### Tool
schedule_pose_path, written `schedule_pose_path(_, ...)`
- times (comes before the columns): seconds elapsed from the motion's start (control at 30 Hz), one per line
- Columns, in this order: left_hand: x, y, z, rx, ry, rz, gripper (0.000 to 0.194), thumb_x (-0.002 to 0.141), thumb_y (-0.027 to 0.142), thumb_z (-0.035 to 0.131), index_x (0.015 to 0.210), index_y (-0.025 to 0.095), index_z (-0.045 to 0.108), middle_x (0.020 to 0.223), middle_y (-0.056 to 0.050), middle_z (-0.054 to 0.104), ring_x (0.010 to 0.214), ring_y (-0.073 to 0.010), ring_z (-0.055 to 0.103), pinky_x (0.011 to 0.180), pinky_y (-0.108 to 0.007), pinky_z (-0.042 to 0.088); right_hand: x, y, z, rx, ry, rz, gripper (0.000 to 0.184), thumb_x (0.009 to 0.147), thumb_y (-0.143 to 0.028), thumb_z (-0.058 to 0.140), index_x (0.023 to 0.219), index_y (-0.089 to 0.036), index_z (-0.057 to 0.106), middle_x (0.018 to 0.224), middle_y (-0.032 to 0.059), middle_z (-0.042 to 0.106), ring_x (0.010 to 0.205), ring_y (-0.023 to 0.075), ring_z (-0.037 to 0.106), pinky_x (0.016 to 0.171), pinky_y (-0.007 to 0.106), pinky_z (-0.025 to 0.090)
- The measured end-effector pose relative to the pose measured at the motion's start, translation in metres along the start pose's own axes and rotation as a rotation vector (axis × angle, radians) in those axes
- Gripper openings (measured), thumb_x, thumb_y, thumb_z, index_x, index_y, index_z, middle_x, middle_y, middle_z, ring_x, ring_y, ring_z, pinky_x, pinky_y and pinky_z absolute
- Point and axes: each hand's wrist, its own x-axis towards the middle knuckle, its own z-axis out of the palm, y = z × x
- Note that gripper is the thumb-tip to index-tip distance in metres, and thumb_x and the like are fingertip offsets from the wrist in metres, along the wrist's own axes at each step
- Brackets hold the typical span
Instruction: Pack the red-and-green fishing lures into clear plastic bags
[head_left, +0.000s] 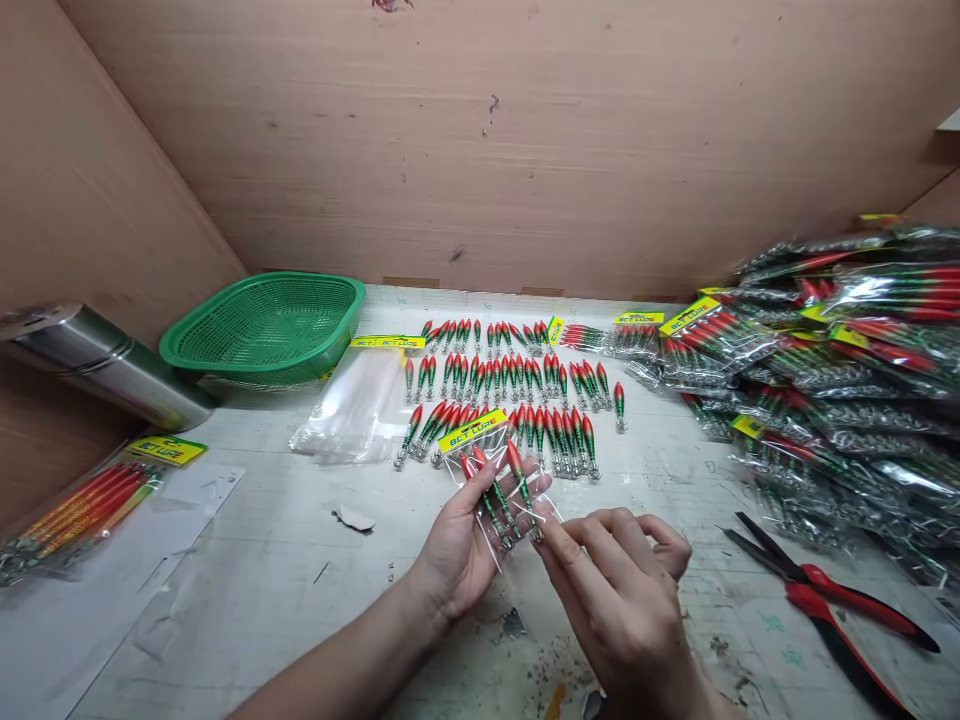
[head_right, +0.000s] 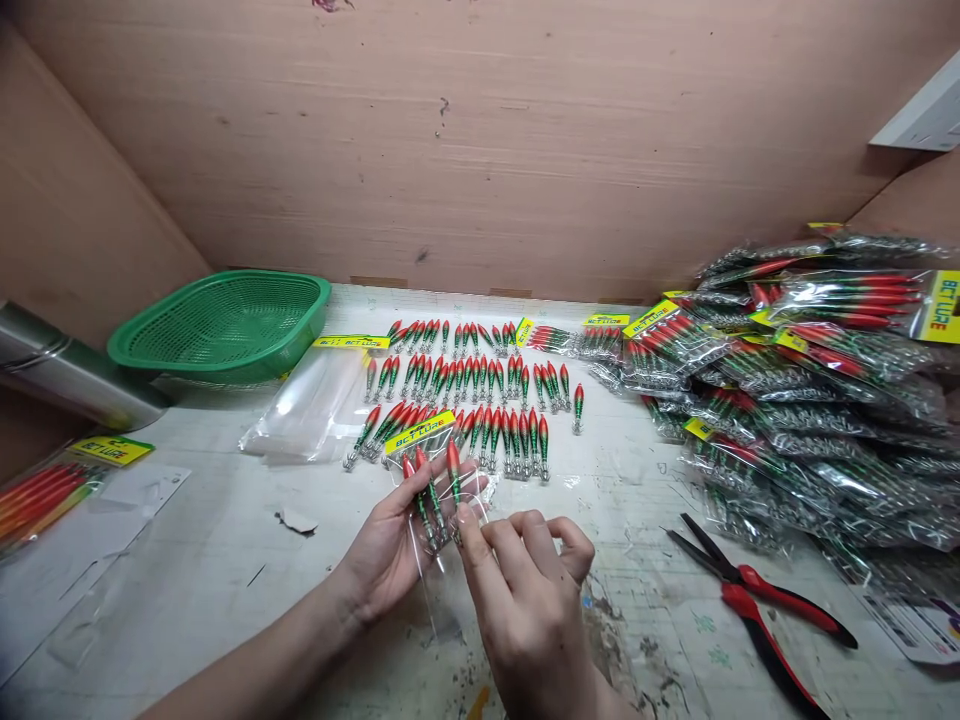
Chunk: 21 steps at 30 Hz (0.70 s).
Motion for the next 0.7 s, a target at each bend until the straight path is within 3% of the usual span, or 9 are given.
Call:
schedule_pose_path(0.3,-0.002,0.0,0.001,0.01,0.042,0.012,0.032,0.087,0.022,0.053,0.116,0.01,0.059,0.099,-0.014,0.072,0.095,-0.0243,0.068,0.09,-0.038,0.052,-0.006,0.001,0.008,-0.04,0.001,0.026,0.017,0.091,-0.017,0.051,0.1,-0.012,0.065,0.07,0.0017,0.062,0.072,0.0159,0.052,0.073,0.036,0.028)
schedule_pose_path(0.47,-0.001,0.0,0.003,0.036,0.062,0.037,0.033,0.087,0.02,0.053,0.119,0.012,0.058,0.103,-0.012,0.071,0.095,-0.0224,0.068,0.091,-0.037,0.051,-0.009,0.001,0.013,-0.101,-0.049,-0.045,0.026,0.09,-0.015,0.05,0.113,-0.009,0.059,0.077,0.0054,0.063,0.078,0.019,0.051,0.074,0.036,0.028)
schedule_pose_path(0.53,-0.001,-0.001,0.002,0.047,0.055,0.04,0.034,0.087,0.021,0.054,0.119,0.012,0.057,0.104,-0.012,0.071,0.095,-0.0224,0.068,0.091,-0.037,0.052,-0.008,0.0,0.012,-0.035,0.01,-0.017,0.019,0.089,-0.013,0.052,0.106,-0.011,0.06,0.074,0.0032,0.063,0.074,0.0171,0.051,0.074,0.036,0.028)
schedule_pose_path(0.6,-0.002,-0.001,0.0,0.053,0.051,0.029,0.033,0.086,0.021,0.054,0.118,0.012,0.058,0.104,-0.013,0.071,0.094,-0.0228,0.068,0.089,-0.038,0.053,-0.006,0.0,0.011,0.026,0.071,0.036,0.006,0.086,-0.011,0.055,0.086,-0.015,0.06,0.067,0.0002,0.06,0.069,0.0147,0.049,0.073,0.035,0.027)
schedule_pose_path(0.7,-0.002,-0.001,0.0,0.056,0.042,0.02,0.031,0.086,0.021,0.054,0.115,0.01,0.06,0.104,-0.013,0.071,0.093,-0.0233,0.068,0.086,-0.037,0.054,-0.004,0.002,0.011,0.036,0.078,0.07,0.018,0.085,-0.008,0.055,0.069,-0.017,0.054,0.06,-0.0022,0.054,0.065,0.0134,0.047,0.072,0.035,0.025)
